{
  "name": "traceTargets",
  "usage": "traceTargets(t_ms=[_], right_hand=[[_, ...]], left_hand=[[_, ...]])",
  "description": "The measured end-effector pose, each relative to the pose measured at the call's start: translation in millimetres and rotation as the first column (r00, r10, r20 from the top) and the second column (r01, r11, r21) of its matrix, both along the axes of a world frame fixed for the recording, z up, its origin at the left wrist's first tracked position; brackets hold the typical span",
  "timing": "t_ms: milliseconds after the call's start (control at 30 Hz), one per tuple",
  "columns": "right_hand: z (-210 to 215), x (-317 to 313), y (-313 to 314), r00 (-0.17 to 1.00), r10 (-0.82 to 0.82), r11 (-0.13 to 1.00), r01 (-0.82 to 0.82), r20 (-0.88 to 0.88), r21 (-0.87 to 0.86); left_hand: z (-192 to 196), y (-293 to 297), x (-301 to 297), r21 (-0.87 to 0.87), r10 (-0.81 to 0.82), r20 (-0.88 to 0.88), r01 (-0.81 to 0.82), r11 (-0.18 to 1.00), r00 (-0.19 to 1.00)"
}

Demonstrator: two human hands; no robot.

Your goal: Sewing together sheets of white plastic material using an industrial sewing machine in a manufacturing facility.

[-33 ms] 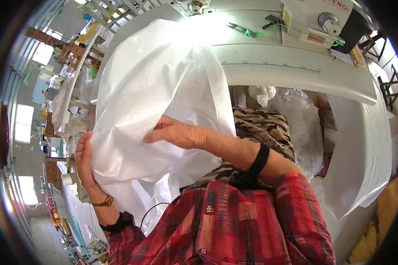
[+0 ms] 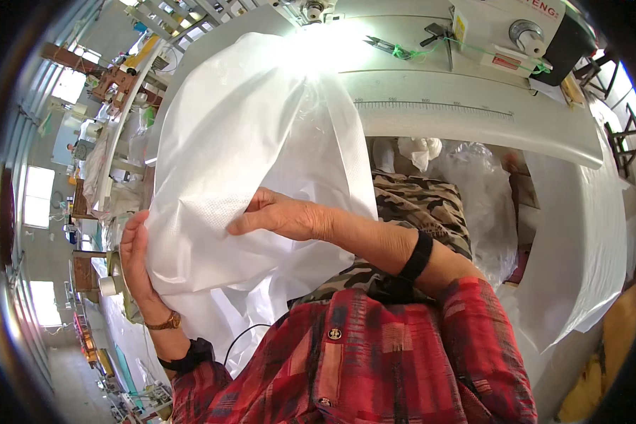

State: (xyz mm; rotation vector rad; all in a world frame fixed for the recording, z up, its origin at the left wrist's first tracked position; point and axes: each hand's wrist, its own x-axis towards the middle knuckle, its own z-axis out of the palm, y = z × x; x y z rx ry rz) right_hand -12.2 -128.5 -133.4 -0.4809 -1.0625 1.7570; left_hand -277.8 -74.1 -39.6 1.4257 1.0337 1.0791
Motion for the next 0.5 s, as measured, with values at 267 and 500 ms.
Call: traceTargets(t_ms=[267,500], right_hand=[[-8,7,24,0.966,-0.224,0.962,0.241,-0.131,0.128],[-17,-6,30,0.953,0.261,0.964,-0.265,-0.153,-0.005]], left_hand=[[-5,0,-2,-0.018,-0.043,-0.020,0.043,0.999,0.999],[20,2,8,-0.033,-0.025,-0.019,0.025,0.999,0.999]])
